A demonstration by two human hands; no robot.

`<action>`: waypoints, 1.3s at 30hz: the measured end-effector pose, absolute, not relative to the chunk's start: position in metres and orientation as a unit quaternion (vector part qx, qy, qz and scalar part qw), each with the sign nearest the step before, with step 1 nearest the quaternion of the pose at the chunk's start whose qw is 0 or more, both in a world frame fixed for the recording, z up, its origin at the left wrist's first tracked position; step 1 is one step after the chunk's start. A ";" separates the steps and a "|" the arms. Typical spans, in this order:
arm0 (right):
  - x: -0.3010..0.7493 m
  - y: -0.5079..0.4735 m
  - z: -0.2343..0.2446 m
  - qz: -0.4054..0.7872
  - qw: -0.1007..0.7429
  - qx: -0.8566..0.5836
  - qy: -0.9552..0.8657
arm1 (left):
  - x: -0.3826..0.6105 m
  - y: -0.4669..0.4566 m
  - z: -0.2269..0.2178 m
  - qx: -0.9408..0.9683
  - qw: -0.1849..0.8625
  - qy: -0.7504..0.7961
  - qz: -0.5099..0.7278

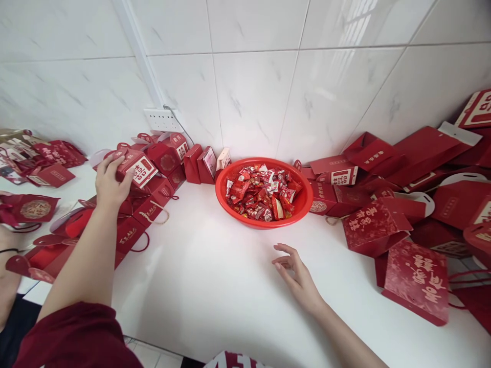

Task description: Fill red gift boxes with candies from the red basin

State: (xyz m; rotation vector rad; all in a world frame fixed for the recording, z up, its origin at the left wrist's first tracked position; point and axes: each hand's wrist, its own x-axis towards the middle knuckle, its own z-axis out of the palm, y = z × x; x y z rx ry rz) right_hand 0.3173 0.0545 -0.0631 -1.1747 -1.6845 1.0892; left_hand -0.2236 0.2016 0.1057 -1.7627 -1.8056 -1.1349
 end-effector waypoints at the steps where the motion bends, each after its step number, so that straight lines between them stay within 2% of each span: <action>1: 0.317 0.055 -0.062 0.429 0.397 -0.467 -0.663 | -0.227 0.206 0.104 -0.624 0.182 -0.646 -0.401; 8: 0.316 0.057 -0.061 0.430 0.389 -0.471 -0.665 | -0.230 0.218 0.107 -0.620 0.205 -0.660 -0.371; 20: 0.316 0.056 -0.064 0.421 0.379 -0.477 -0.672 | -0.248 0.214 0.122 -0.637 0.147 -0.709 -0.266; 24: 0.315 0.054 -0.064 0.424 0.385 -0.479 -0.665 | -0.238 0.207 0.120 -0.607 0.180 -0.711 -0.305; 31: 0.315 0.054 -0.065 0.421 0.389 -0.480 -0.664 | -0.217 0.171 0.127 -0.563 0.298 -0.637 -0.434; 39: 0.316 0.054 -0.068 0.430 0.369 -0.479 -0.670 | -0.207 0.192 0.106 -0.532 0.255 -0.666 -0.456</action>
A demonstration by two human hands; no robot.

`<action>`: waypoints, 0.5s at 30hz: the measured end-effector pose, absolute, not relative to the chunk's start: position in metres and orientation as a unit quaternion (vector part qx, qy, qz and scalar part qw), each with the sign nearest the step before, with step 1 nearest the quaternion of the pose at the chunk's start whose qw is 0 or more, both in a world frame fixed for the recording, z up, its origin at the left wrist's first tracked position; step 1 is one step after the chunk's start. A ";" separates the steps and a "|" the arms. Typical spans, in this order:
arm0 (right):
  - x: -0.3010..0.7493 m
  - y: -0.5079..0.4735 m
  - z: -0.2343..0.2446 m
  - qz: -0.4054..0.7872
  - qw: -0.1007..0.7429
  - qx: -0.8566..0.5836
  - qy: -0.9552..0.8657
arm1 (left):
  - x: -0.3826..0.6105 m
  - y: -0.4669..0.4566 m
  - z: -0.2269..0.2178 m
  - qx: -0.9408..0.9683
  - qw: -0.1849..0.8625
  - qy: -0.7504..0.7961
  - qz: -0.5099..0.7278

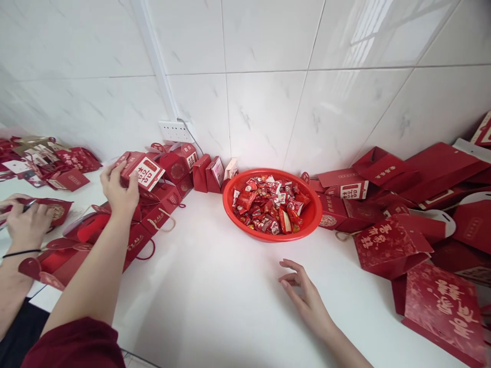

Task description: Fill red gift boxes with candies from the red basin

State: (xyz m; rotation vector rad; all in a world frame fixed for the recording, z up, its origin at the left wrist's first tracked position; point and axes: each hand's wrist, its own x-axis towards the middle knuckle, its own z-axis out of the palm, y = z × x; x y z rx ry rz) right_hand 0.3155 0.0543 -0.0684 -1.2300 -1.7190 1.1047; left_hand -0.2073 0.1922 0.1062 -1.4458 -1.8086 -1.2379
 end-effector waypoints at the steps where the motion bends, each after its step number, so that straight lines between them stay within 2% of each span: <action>1: 0.315 0.054 -0.068 0.430 0.370 -0.480 -0.669 | -0.205 0.195 0.102 -0.535 0.251 -0.667 -0.454; 9: 0.315 0.055 -0.066 0.428 0.371 -0.478 -0.672 | -0.207 0.200 0.075 -0.523 0.216 -0.699 -0.437; 15: 0.315 0.056 -0.066 0.438 0.363 -0.479 -0.669 | -0.220 0.199 0.082 -0.545 0.198 -0.706 -0.407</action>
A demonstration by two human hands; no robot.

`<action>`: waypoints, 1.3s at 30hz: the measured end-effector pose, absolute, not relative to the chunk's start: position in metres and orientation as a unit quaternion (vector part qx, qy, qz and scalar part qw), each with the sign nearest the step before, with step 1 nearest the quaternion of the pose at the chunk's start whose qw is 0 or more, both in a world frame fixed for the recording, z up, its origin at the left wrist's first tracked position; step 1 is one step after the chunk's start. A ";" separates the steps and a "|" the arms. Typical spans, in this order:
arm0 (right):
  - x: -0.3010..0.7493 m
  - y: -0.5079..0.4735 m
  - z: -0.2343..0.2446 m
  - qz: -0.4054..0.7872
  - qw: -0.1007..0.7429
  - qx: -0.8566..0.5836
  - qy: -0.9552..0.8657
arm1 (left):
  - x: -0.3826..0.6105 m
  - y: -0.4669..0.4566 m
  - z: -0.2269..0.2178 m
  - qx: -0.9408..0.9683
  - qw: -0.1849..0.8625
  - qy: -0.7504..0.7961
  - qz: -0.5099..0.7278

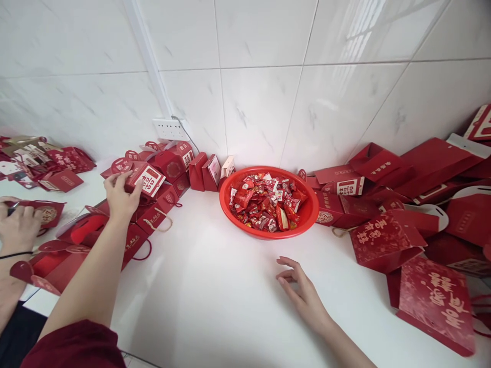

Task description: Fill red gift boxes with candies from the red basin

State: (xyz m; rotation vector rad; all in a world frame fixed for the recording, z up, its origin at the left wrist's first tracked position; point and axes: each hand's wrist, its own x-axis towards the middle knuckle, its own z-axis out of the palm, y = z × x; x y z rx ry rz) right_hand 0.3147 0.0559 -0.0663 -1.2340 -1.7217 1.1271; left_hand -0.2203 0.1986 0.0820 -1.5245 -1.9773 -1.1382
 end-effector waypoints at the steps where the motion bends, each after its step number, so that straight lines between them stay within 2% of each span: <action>1: 0.315 0.056 -0.066 0.439 0.359 -0.481 -0.669 | -0.223 0.199 0.085 -0.552 0.195 -0.706 -0.399; 10: 0.315 0.056 -0.066 0.448 0.343 -0.481 -0.671 | -0.232 0.203 0.093 -0.580 0.165 -0.716 -0.350; 20: 0.316 0.057 -0.067 0.461 0.333 -0.486 -0.663 | -0.220 0.207 0.073 -0.586 0.166 -0.716 -0.341; 31: 0.316 0.059 -0.069 0.457 0.336 -0.485 -0.666 | -0.213 0.205 0.093 -0.594 0.246 -0.668 -0.375; 39: 0.316 0.060 -0.070 0.457 0.336 -0.480 -0.669 | -0.239 0.212 0.088 -0.594 0.173 -0.726 -0.299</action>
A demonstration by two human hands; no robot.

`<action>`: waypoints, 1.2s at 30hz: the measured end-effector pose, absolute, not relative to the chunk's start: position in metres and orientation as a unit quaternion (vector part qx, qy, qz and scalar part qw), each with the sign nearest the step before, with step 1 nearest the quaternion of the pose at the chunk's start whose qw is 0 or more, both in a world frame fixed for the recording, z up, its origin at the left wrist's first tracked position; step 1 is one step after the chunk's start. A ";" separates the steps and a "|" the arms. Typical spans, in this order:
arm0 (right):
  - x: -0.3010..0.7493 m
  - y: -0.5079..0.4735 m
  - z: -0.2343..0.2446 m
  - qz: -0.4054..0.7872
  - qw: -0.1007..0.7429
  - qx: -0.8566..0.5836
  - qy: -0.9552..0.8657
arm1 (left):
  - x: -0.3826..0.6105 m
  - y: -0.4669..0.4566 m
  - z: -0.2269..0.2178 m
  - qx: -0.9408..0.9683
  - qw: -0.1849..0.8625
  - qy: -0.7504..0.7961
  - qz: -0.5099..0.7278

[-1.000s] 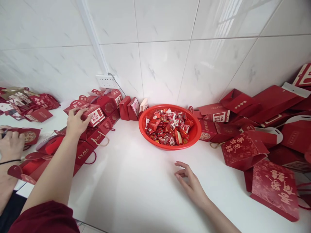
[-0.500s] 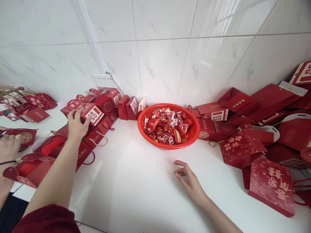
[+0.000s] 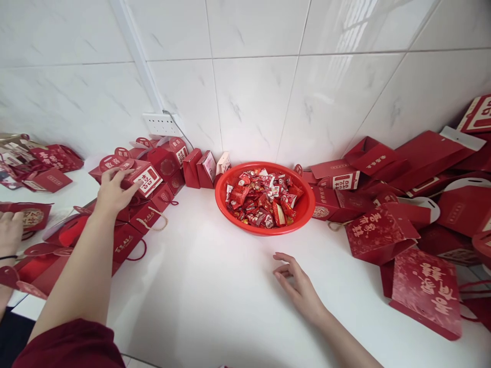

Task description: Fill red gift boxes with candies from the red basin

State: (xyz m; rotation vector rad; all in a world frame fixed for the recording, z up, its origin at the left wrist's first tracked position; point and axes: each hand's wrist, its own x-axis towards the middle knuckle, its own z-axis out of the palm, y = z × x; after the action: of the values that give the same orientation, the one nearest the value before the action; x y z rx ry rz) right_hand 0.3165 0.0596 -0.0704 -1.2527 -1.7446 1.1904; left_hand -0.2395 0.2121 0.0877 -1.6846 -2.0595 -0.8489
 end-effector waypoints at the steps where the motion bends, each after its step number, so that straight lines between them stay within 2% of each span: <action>1: 0.316 0.060 -0.071 0.455 0.338 -0.480 -0.670 | -0.243 0.212 0.090 -0.597 0.165 -0.731 -0.289; 11: 0.317 0.058 -0.068 0.458 0.335 -0.483 -0.666 | -0.251 0.222 0.112 -0.627 0.123 -0.735 -0.228; 17: 0.317 0.059 -0.070 0.455 0.333 -0.482 -0.670 | -0.235 0.207 0.128 -0.571 0.263 -0.677 -0.383; 19: 0.317 0.059 -0.071 0.452 0.335 -0.479 -0.674 | -0.233 0.204 0.132 -0.557 0.277 -0.670 -0.406; 36: 0.317 0.058 -0.071 0.442 0.344 -0.472 -0.680 | -0.220 0.220 0.105 -0.579 0.192 -0.711 -0.350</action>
State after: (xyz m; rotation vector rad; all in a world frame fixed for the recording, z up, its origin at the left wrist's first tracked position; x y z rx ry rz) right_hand 0.3169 0.0578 -0.0706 -1.2274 -1.7679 1.1489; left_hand -0.2202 0.2204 0.1047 -1.6240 -1.9959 -0.9839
